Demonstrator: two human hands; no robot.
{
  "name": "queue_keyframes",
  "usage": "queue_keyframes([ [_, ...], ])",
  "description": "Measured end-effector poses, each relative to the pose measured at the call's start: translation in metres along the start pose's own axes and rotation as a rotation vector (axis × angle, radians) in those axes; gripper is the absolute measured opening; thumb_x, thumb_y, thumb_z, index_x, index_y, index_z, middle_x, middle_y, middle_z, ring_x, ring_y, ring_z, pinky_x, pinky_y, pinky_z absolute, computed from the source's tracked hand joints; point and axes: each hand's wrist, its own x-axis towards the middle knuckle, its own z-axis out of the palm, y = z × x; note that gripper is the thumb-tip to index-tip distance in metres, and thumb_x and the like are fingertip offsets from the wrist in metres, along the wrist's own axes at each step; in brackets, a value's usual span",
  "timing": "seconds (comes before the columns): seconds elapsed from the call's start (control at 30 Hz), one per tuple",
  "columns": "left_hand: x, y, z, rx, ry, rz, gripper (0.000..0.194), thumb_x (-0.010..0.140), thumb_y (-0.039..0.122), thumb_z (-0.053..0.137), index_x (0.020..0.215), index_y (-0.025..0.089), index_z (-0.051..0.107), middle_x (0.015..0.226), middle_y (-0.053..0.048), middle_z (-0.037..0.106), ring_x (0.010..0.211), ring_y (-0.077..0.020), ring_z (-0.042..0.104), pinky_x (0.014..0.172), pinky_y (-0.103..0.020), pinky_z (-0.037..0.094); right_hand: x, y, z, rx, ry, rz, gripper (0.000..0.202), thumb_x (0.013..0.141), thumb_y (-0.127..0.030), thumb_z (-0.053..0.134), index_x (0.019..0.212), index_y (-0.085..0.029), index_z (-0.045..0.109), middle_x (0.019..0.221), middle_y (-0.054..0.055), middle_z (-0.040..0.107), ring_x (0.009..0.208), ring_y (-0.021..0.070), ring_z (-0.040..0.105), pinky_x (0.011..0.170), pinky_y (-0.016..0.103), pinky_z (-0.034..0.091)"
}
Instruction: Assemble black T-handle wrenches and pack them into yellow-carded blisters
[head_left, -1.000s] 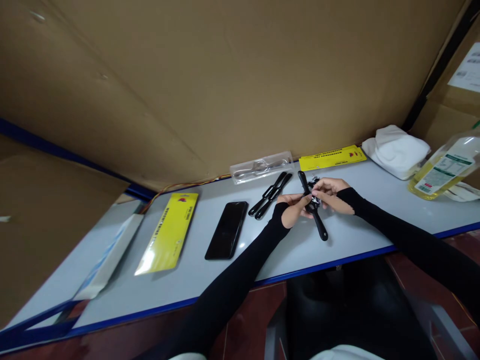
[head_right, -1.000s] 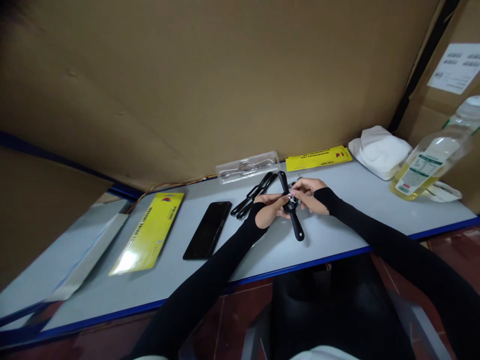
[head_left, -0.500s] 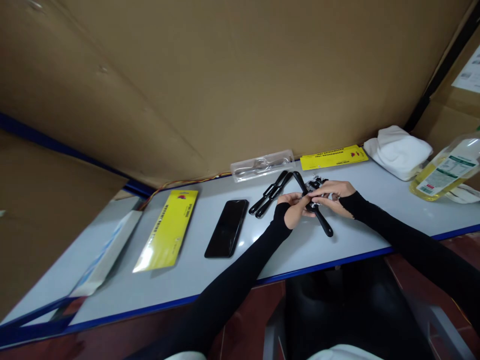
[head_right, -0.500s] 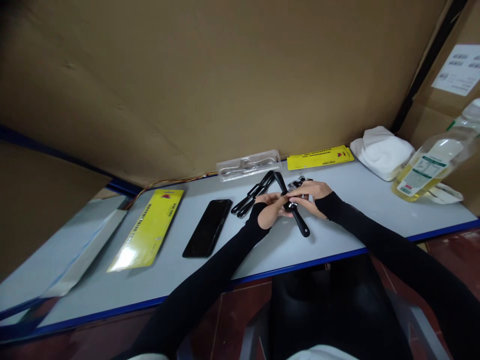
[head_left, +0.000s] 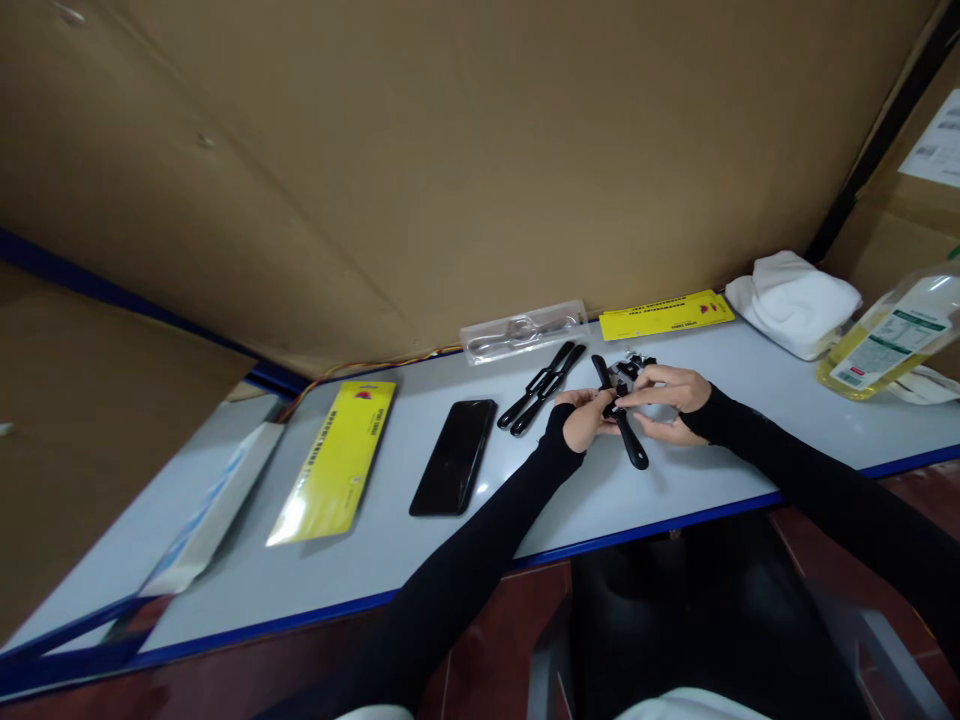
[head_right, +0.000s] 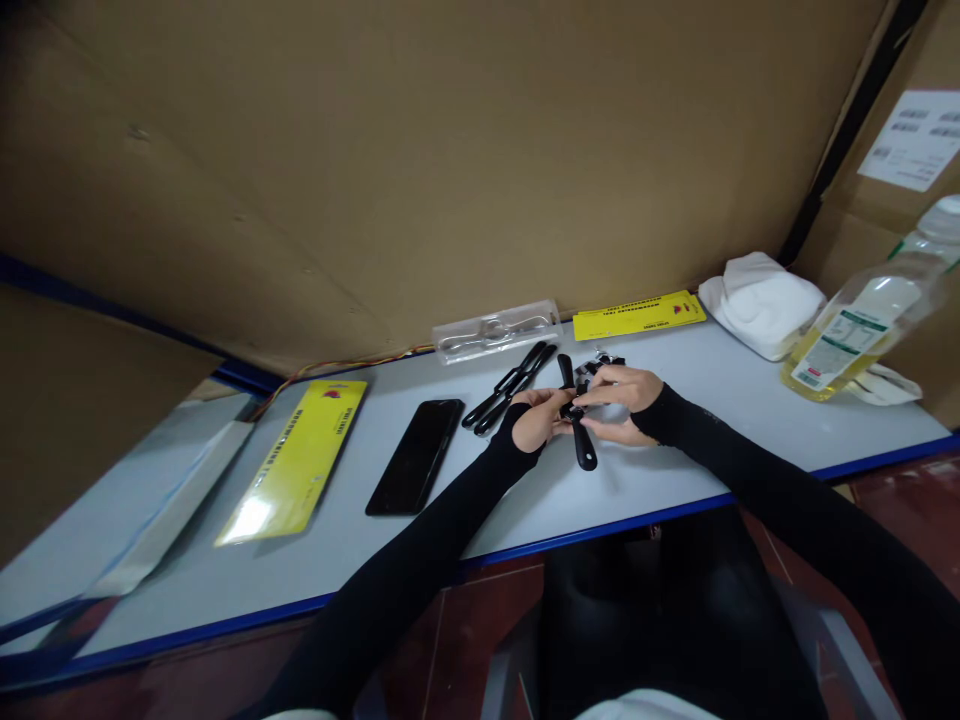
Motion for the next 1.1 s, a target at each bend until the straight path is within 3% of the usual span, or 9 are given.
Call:
queue_keyframes([
  [0.27, -0.007, 0.004, 0.004, 0.039, -0.011, 0.040, 0.025, 0.080, 0.019, 0.086, 0.067, 0.013, 0.066, 0.056, -0.005, 0.069, 0.049, -0.0183, 0.069, 0.052, -0.028, 0.061, 0.004, 0.000, 0.001, 0.131, -0.073, 0.190, 0.018, 0.099, -0.040, 0.069, 0.101, -0.024, 0.078, 0.092, 0.005, 0.066, 0.071, 0.0151, 0.057, 0.064, 0.029, 0.050],
  [0.33, -0.010, 0.007, 0.004, 0.044, 0.008, 0.071, 0.025, 0.081, 0.020, 0.086, 0.068, 0.013, 0.065, 0.058, -0.006, 0.069, 0.048, -0.0183, 0.068, 0.051, -0.029, 0.061, 0.007, 0.000, 0.000, 0.244, 0.003, 0.360, 0.021, 0.095, -0.044, 0.071, 0.098, -0.023, 0.072, 0.095, 0.007, 0.066, 0.073, 0.0161, 0.060, 0.053, 0.027, 0.046],
  [0.43, -0.014, 0.008, 0.006, 0.037, 0.020, 0.148, 0.029, 0.079, 0.026, 0.088, 0.070, 0.013, 0.064, 0.060, -0.006, 0.071, 0.049, -0.0185, 0.069, 0.048, -0.028, 0.059, 0.015, 0.005, -0.005, 0.601, 0.153, 0.760, 0.026, 0.091, -0.047, 0.069, 0.093, -0.024, 0.056, 0.094, 0.007, 0.066, 0.069, 0.0183, 0.065, 0.041, 0.025, 0.041],
  [0.5, -0.016, 0.004, 0.006, 0.033, 0.017, 0.220, 0.032, 0.076, 0.032, 0.091, 0.072, 0.013, 0.065, 0.062, -0.005, 0.071, 0.049, -0.0179, 0.068, 0.046, -0.028, 0.059, 0.020, 0.009, -0.008, 0.823, 0.179, 0.968, 0.028, 0.087, -0.045, 0.067, 0.089, -0.025, 0.048, 0.082, 0.003, 0.063, 0.057, 0.0167, 0.060, 0.034, 0.024, 0.036],
  [0.57, -0.017, -0.001, 0.007, 0.034, 0.001, 0.284, 0.037, 0.072, 0.039, 0.094, 0.075, 0.013, 0.067, 0.064, -0.005, 0.071, 0.049, -0.0176, 0.068, 0.046, -0.029, 0.059, 0.023, 0.009, -0.008, 0.927, 0.142, 1.057, 0.030, 0.082, -0.043, 0.069, 0.086, -0.026, 0.045, 0.067, -0.003, 0.053, 0.046, 0.0131, 0.049, 0.031, 0.022, 0.028],
  [0.63, -0.017, -0.007, 0.009, 0.034, -0.015, 0.330, 0.043, 0.068, 0.045, 0.095, 0.078, 0.013, 0.068, 0.065, -0.004, 0.071, 0.051, -0.0177, 0.068, 0.047, -0.030, 0.061, 0.023, 0.005, -0.004, 0.943, 0.074, 1.039, 0.031, 0.080, -0.043, 0.074, 0.086, -0.025, 0.049, 0.059, -0.007, 0.045, 0.041, 0.0100, 0.040, 0.032, 0.021, 0.022],
  [0.77, -0.018, -0.010, 0.010, 0.015, -0.017, 0.353, 0.048, 0.065, 0.050, 0.096, 0.081, 0.013, 0.070, 0.067, -0.004, 0.071, 0.056, -0.0179, 0.070, 0.051, -0.030, 0.063, 0.018, -0.008, 0.007, 0.805, -0.033, 0.837, 0.044, 0.077, -0.053, 0.084, 0.095, -0.022, 0.059, 0.058, -0.010, 0.045, 0.043, 0.0069, 0.036, 0.039, 0.022, 0.025],
  [0.9, -0.021, -0.005, 0.010, -0.025, -0.038, 0.340, 0.052, 0.064, 0.052, 0.096, 0.086, 0.011, 0.073, 0.074, -0.008, 0.075, 0.063, -0.0212, 0.073, 0.055, -0.034, 0.066, 0.015, -0.006, 0.010, 0.664, 0.020, 0.751, 0.052, 0.077, -0.067, 0.081, 0.089, -0.018, 0.067, 0.056, -0.009, 0.040, 0.047, 0.0077, 0.033, 0.046, 0.026, 0.024],
  [1.1, -0.023, 0.000, 0.010, -0.067, -0.054, 0.344, 0.060, 0.058, 0.058, 0.098, 0.086, 0.009, 0.076, 0.076, -0.009, 0.077, 0.068, -0.0241, 0.075, 0.057, -0.036, 0.067, 0.013, -0.001, 0.009, 0.508, 0.094, 0.679, 0.050, 0.073, -0.061, 0.085, 0.092, -0.015, 0.077, 0.061, -0.009, 0.034, 0.056, 0.0082, 0.030, 0.054, 0.028, 0.026],
])
